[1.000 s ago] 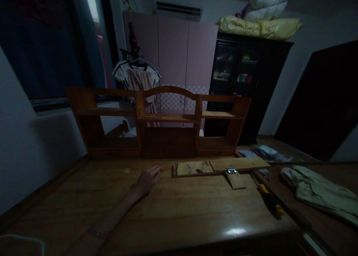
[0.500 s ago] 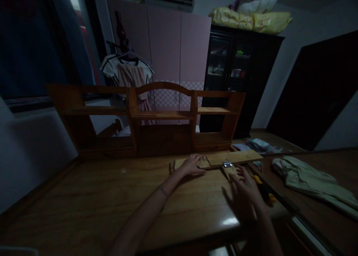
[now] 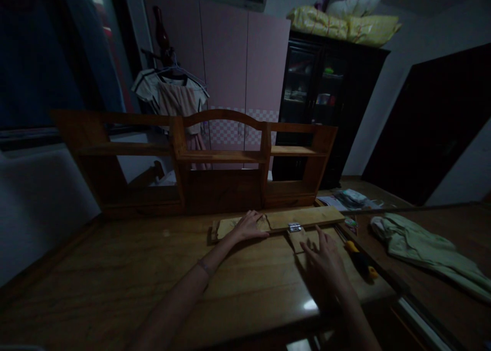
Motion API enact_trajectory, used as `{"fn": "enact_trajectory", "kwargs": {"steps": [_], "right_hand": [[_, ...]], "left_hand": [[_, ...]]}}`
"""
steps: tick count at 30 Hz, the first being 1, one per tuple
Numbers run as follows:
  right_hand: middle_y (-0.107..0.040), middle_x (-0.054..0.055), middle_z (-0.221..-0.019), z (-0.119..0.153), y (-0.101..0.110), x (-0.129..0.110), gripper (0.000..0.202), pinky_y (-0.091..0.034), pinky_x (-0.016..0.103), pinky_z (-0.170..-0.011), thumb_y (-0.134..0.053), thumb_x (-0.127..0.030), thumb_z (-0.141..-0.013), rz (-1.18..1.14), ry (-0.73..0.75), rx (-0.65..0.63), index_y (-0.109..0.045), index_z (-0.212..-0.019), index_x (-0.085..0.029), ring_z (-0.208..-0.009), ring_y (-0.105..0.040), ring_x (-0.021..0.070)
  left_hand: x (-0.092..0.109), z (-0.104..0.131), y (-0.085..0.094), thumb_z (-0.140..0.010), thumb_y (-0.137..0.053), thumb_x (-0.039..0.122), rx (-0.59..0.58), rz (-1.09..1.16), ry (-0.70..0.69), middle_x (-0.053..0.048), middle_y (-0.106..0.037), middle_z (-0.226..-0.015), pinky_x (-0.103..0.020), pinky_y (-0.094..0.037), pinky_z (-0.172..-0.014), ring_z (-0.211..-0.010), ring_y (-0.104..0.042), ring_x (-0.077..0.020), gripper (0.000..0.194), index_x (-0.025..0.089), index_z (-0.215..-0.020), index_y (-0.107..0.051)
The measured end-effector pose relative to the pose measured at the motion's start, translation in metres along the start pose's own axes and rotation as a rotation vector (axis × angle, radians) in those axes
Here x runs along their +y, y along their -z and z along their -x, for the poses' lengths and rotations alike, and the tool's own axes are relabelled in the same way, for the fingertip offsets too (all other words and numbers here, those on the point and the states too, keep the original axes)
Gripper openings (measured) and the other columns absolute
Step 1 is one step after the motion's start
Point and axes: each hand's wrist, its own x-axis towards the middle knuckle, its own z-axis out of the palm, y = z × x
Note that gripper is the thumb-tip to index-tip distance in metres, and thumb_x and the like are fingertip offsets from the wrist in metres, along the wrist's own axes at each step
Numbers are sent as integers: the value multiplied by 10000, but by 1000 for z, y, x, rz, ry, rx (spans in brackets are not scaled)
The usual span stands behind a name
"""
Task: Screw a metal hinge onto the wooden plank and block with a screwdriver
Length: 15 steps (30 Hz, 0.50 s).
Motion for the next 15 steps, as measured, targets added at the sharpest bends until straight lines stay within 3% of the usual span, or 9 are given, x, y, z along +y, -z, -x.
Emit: {"fn": "enact_trajectory", "kwargs": {"steps": [6,9,12,15], "right_hand": [[-608,170,-1220,-3,-26,-40,716,-477,448,-982,-512,-583,-893,-63,72,-115,-423,-1468,-166,-1170,-569,315],[-624,140,-1210,-9,-35,-55,722,-489,393,-969,-474,-596,-918,-71,119,-179,-376,-1496,-175,-1145,-593,274],[-634,117,-1204,-20,-32,-47,667,-522,359,-875,-441,-598,-930,-44,114,-184,-406,-1474,-215,-1068,-630,253],[-636,131,-1192,-31,-15,-10,582,-526,355,-802,-392,-564,-944,31,62,-153,-496,-1386,-201,-979,-653,250]], "left_hand": [[-51,86,55,-645,-804,577,21,-32,123,-111,-572,-1268,-396,-404,-1071,-1197,-524,-284,849,195,-1367,-568],[-68,121,82,-654,-786,596,7,-59,181,-115,-573,-1282,-393,-401,-1077,-1208,-527,-288,857,181,-1371,-568],[-84,148,105,-661,-774,607,-25,-77,214,-107,-571,-1296,-376,-398,-1083,-1214,-533,-281,858,191,-1381,-561],[-101,166,122,-680,-761,602,-60,-89,253,-108,-547,-1354,-381,-380,-1105,-1253,-520,-283,845,204,-1395,-549]]}}
